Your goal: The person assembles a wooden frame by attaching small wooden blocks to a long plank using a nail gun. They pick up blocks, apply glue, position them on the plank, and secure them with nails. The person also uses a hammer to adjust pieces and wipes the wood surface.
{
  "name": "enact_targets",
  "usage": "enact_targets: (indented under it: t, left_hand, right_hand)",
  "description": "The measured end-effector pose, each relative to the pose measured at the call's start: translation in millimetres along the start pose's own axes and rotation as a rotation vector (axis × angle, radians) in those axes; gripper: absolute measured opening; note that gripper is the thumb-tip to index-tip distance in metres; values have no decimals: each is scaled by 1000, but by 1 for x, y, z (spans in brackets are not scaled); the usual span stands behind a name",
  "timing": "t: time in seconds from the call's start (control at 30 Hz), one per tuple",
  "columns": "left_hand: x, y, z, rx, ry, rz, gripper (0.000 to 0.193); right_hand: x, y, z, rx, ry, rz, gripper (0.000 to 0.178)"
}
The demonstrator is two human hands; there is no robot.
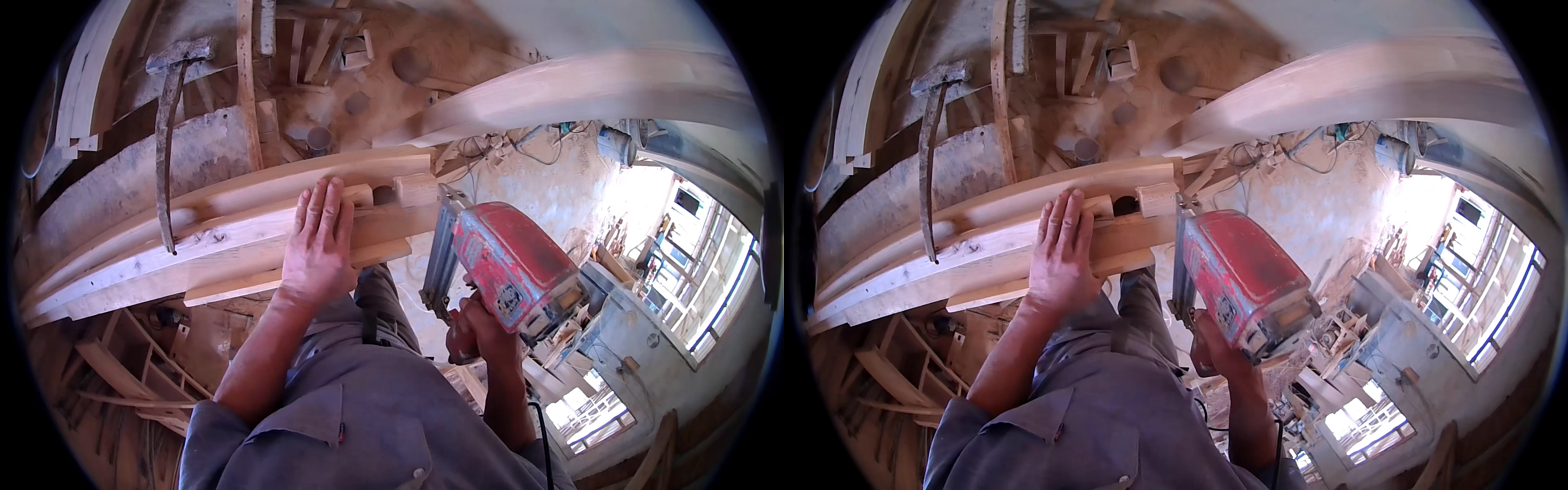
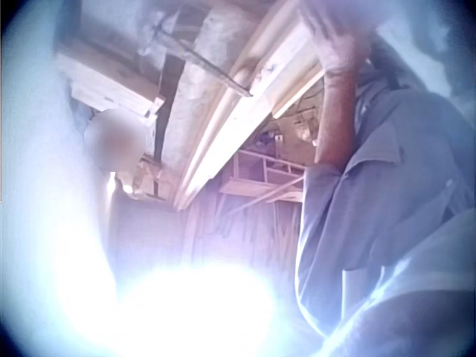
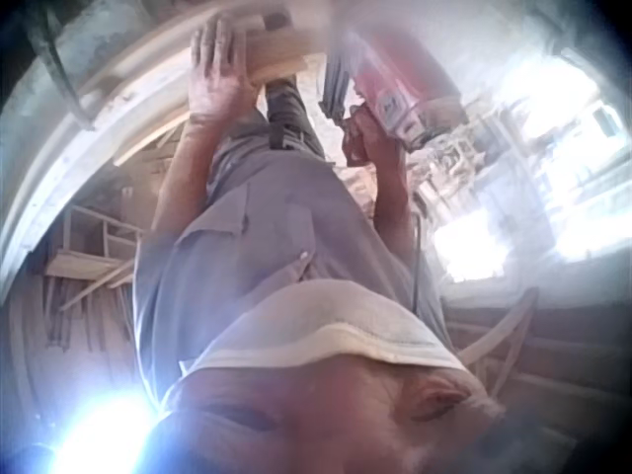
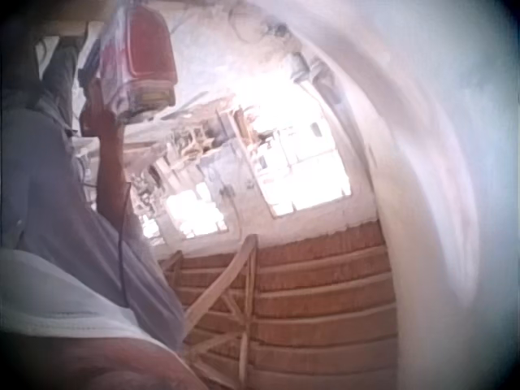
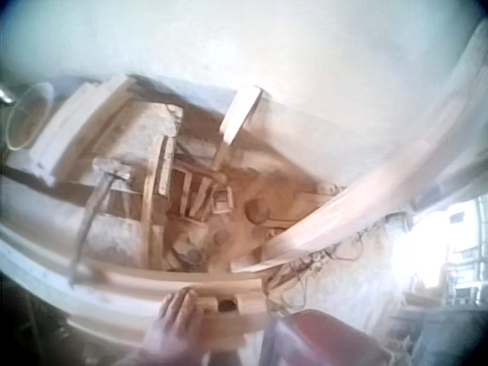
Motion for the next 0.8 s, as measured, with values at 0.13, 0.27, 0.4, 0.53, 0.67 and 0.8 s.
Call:
enact_targets:
  t: [0.13, 0.27, 0.4, 0.53, 0.67, 0.8]
  left_hand:
    - [0, 0, 2, 15, -2, 13, 75]
    - [1, 0, 3, 14, 5, 21, 77]
    - [2, 0, 0, 2, 14, 20, 77]
    - [1, 0, 1, -1, 12, 1, 77]
    - [0, 1, 2, 3, 10, 9, 77]
    - [1, 1, 2, 6, 10, -3, 77]
  right_hand:
    - [-6, -7, 1, 19, -26, 7, 6]
    - [-16, -13, 0, 49, -32, -13, 17]
    - [-15, -14, 1, 38, -95, -28, 19]
    - [-8, -14, 4, 47, -36, -7, 21]
    - [9, -15, 6, 49, 21, -18, 20]
    - [7, -19, 11, 32, -4, -45, 11]
Point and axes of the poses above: each hand's wrist, its own z-axis towards the middle knuckle, its own y-axis out of the back of the hand, x = y × z, the point moved 8 cm from there along z, towards the middle knuckle, and after that the axes turned 15 degrees about -z, right-handed, at the moved point
